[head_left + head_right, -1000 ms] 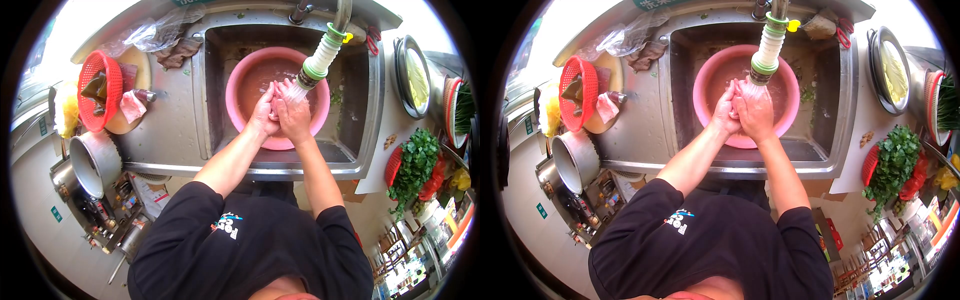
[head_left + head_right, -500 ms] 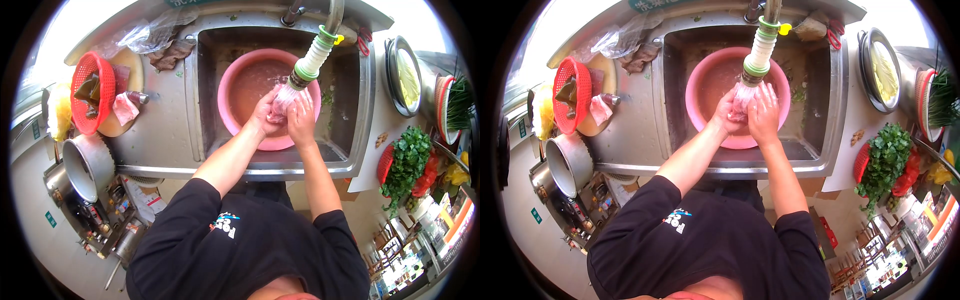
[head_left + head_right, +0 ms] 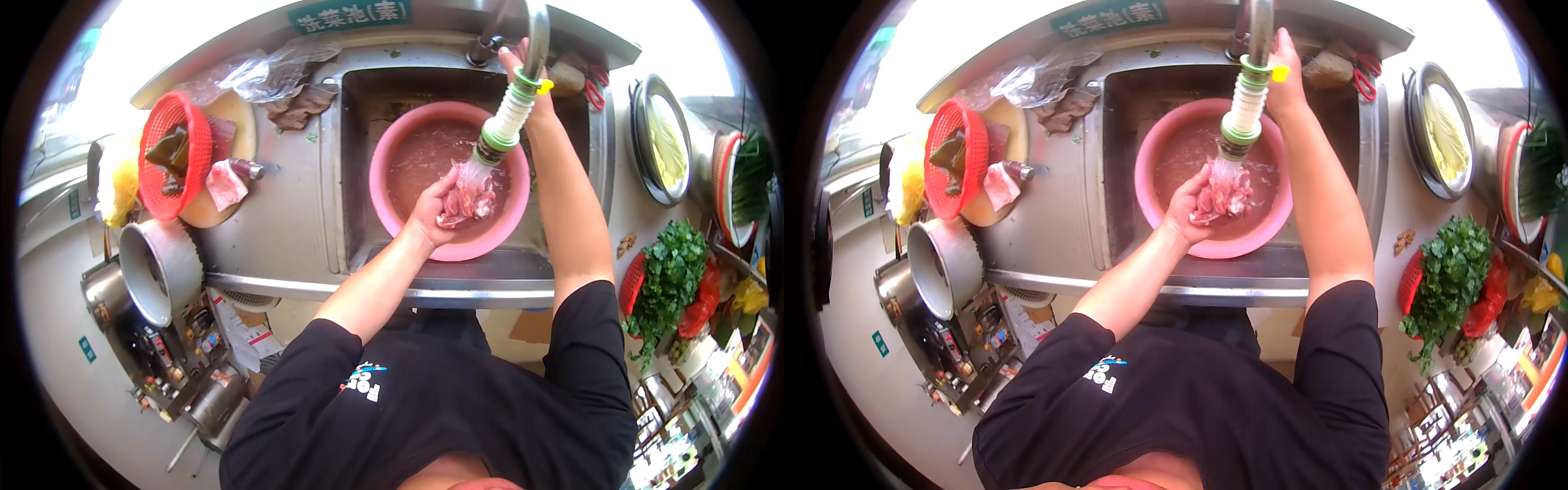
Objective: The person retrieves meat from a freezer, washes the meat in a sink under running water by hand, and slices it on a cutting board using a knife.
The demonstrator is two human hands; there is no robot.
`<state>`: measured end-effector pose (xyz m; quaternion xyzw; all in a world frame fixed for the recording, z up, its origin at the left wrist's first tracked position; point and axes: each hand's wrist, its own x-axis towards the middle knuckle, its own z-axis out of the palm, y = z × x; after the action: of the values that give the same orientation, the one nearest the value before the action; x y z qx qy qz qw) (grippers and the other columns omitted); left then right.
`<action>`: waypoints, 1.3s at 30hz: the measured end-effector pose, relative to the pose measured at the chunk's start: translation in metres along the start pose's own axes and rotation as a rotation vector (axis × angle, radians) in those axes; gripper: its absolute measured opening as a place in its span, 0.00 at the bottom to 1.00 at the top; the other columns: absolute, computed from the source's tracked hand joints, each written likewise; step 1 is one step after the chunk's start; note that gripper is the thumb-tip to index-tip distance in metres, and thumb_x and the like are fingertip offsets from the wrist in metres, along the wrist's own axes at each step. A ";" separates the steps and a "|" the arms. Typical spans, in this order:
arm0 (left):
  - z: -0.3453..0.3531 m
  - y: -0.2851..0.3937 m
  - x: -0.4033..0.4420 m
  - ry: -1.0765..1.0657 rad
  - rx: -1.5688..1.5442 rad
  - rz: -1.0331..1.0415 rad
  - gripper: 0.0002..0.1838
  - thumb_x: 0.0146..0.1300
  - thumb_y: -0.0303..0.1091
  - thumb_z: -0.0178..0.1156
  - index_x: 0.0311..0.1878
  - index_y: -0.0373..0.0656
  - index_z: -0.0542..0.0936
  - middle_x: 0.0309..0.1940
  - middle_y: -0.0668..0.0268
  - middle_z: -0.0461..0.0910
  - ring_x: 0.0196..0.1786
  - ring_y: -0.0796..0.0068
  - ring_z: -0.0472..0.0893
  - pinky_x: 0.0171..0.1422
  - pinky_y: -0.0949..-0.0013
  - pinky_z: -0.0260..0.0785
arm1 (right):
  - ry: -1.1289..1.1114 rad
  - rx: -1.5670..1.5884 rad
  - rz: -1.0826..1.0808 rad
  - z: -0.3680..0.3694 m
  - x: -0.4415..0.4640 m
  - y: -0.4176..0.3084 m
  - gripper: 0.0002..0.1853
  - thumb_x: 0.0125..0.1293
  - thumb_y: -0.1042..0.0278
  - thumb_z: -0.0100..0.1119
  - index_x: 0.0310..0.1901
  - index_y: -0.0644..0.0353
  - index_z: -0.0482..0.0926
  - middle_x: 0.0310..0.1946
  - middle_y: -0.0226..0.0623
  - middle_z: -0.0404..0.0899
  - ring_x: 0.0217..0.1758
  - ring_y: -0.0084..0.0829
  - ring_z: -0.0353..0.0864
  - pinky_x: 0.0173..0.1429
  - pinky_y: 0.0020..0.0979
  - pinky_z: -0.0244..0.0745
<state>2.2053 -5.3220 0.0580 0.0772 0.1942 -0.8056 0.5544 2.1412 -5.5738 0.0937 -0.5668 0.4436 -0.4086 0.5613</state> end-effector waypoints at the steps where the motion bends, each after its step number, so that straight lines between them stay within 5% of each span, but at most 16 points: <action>1: -0.004 0.002 -0.004 0.001 0.001 0.026 0.29 0.72 0.53 0.50 0.64 0.39 0.68 0.56 0.52 0.76 0.59 0.51 0.76 0.64 0.43 0.70 | 0.010 0.040 -0.042 0.009 0.004 0.000 0.21 0.65 0.68 0.59 0.57 0.69 0.70 0.48 0.40 0.74 0.52 0.29 0.71 0.57 0.29 0.66; 2: -0.004 0.002 -0.010 0.039 0.015 0.067 0.27 0.71 0.52 0.51 0.63 0.41 0.69 0.56 0.52 0.76 0.59 0.50 0.77 0.63 0.42 0.70 | 0.018 0.080 -0.084 0.020 0.007 -0.004 0.19 0.64 0.69 0.59 0.54 0.69 0.71 0.44 0.36 0.75 0.48 0.27 0.70 0.56 0.28 0.64; 7: 0.019 0.001 -0.032 0.147 0.011 0.173 0.16 0.71 0.45 0.56 0.54 0.48 0.75 0.48 0.56 0.79 0.51 0.52 0.80 0.54 0.49 0.75 | -0.181 -0.385 -0.190 0.001 0.058 0.041 0.39 0.63 0.76 0.54 0.74 0.68 0.49 0.74 0.51 0.55 0.78 0.38 0.54 0.77 0.32 0.50; 9: 0.022 0.001 -0.037 0.141 0.003 0.181 0.15 0.71 0.45 0.56 0.54 0.48 0.75 0.48 0.57 0.80 0.51 0.53 0.80 0.54 0.50 0.75 | -0.250 -0.114 -0.176 -0.016 0.025 0.029 0.38 0.65 0.76 0.53 0.74 0.68 0.48 0.75 0.54 0.52 0.79 0.40 0.50 0.79 0.35 0.46; 13: 0.028 0.000 -0.045 0.141 -0.027 0.190 0.13 0.70 0.43 0.57 0.51 0.47 0.77 0.44 0.59 0.80 0.48 0.57 0.81 0.53 0.52 0.76 | -0.136 -0.005 0.168 -0.023 -0.106 0.008 0.32 0.72 0.65 0.54 0.73 0.65 0.57 0.72 0.45 0.60 0.75 0.36 0.60 0.77 0.36 0.51; 14: 0.008 0.001 -0.037 0.089 0.015 0.225 0.18 0.68 0.47 0.58 0.55 0.47 0.75 0.51 0.57 0.78 0.53 0.55 0.80 0.57 0.48 0.75 | -0.067 -0.142 0.018 -0.024 -0.135 0.044 0.22 0.70 0.70 0.55 0.63 0.62 0.68 0.53 0.38 0.76 0.58 0.29 0.75 0.63 0.32 0.68; 16: -0.018 0.000 -0.028 -0.005 -0.059 0.189 0.14 0.69 0.43 0.58 0.49 0.45 0.78 0.46 0.60 0.80 0.49 0.63 0.81 0.53 0.56 0.78 | -0.222 -0.473 -0.170 -0.018 -0.196 0.048 0.23 0.72 0.65 0.51 0.65 0.65 0.68 0.61 0.48 0.72 0.69 0.40 0.67 0.71 0.36 0.61; 18: 0.006 -0.010 -0.039 0.320 -0.070 0.240 0.10 0.69 0.43 0.58 0.43 0.47 0.80 0.37 0.70 0.81 0.39 0.78 0.81 0.47 0.67 0.78 | -0.339 -0.455 -0.205 0.006 -0.238 0.047 0.22 0.74 0.61 0.49 0.62 0.68 0.71 0.65 0.50 0.68 0.73 0.43 0.63 0.73 0.38 0.58; 19: -0.023 -0.015 -0.029 0.038 -0.023 0.285 0.10 0.70 0.44 0.57 0.42 0.49 0.79 0.34 0.71 0.80 0.36 0.78 0.80 0.44 0.68 0.77 | -0.369 -0.455 -0.179 0.021 -0.251 0.022 0.22 0.75 0.60 0.48 0.61 0.69 0.72 0.67 0.50 0.66 0.74 0.44 0.61 0.74 0.39 0.57; 21: -0.001 -0.021 -0.042 0.395 0.149 0.289 0.10 0.71 0.44 0.56 0.37 0.51 0.78 0.26 0.76 0.78 0.27 0.81 0.77 0.30 0.74 0.72 | -0.245 -0.490 -0.006 0.033 -0.264 0.023 0.23 0.76 0.60 0.47 0.62 0.71 0.71 0.67 0.52 0.66 0.73 0.45 0.62 0.74 0.39 0.57; 22: -0.052 -0.013 -0.030 0.185 0.045 0.175 0.10 0.70 0.46 0.56 0.36 0.53 0.79 0.22 0.78 0.76 0.23 0.83 0.74 0.22 0.77 0.66 | -0.254 -0.394 0.051 0.030 -0.263 0.039 0.23 0.77 0.61 0.46 0.63 0.71 0.70 0.67 0.53 0.66 0.72 0.45 0.64 0.74 0.39 0.57; 25: -0.011 -0.020 -0.050 0.437 0.061 0.215 0.10 0.70 0.48 0.57 0.35 0.57 0.79 0.20 0.80 0.75 0.19 0.85 0.72 0.17 0.79 0.60 | -0.301 -0.468 0.000 0.031 -0.269 0.043 0.22 0.77 0.61 0.45 0.62 0.71 0.71 0.67 0.53 0.66 0.71 0.45 0.64 0.74 0.40 0.58; 29: 0.050 -0.006 -0.114 0.284 -0.139 0.261 0.11 0.71 0.45 0.56 0.41 0.50 0.79 0.25 0.73 0.79 0.25 0.80 0.77 0.27 0.77 0.71 | -0.364 -0.189 -0.032 0.071 -0.284 -0.036 0.26 0.79 0.57 0.41 0.67 0.70 0.65 0.70 0.50 0.61 0.73 0.42 0.61 0.75 0.40 0.57; 32: 0.067 0.028 -0.188 -0.290 0.111 0.421 0.16 0.71 0.45 0.54 0.46 0.40 0.77 0.31 0.62 0.82 0.36 0.69 0.82 0.47 0.63 0.77 | -0.396 -0.095 -0.232 0.127 -0.300 -0.103 0.27 0.79 0.56 0.39 0.68 0.70 0.63 0.72 0.49 0.60 0.74 0.39 0.61 0.75 0.41 0.57; 35: 0.116 0.066 -0.308 -0.189 0.102 0.442 0.18 0.70 0.48 0.54 0.54 0.46 0.75 0.44 0.61 0.78 0.44 0.65 0.81 0.51 0.57 0.77 | -0.394 0.031 -0.279 0.191 -0.311 -0.136 0.22 0.78 0.63 0.42 0.64 0.70 0.68 0.66 0.47 0.67 0.69 0.37 0.67 0.71 0.39 0.62; 39: 0.143 0.125 -0.458 -0.026 0.282 1.078 0.20 0.70 0.48 0.54 0.51 0.41 0.76 0.41 0.62 0.79 0.41 0.66 0.79 0.49 0.63 0.73 | -0.516 -0.260 -0.279 0.271 -0.306 -0.116 0.16 0.70 0.77 0.50 0.58 0.66 0.75 0.53 0.43 0.77 0.57 0.34 0.77 0.62 0.33 0.72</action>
<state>2.5051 -5.0222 0.3155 0.2293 0.0108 -0.4272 0.8745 2.3233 -5.2086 0.2100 -0.7740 0.2531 -0.2643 0.5167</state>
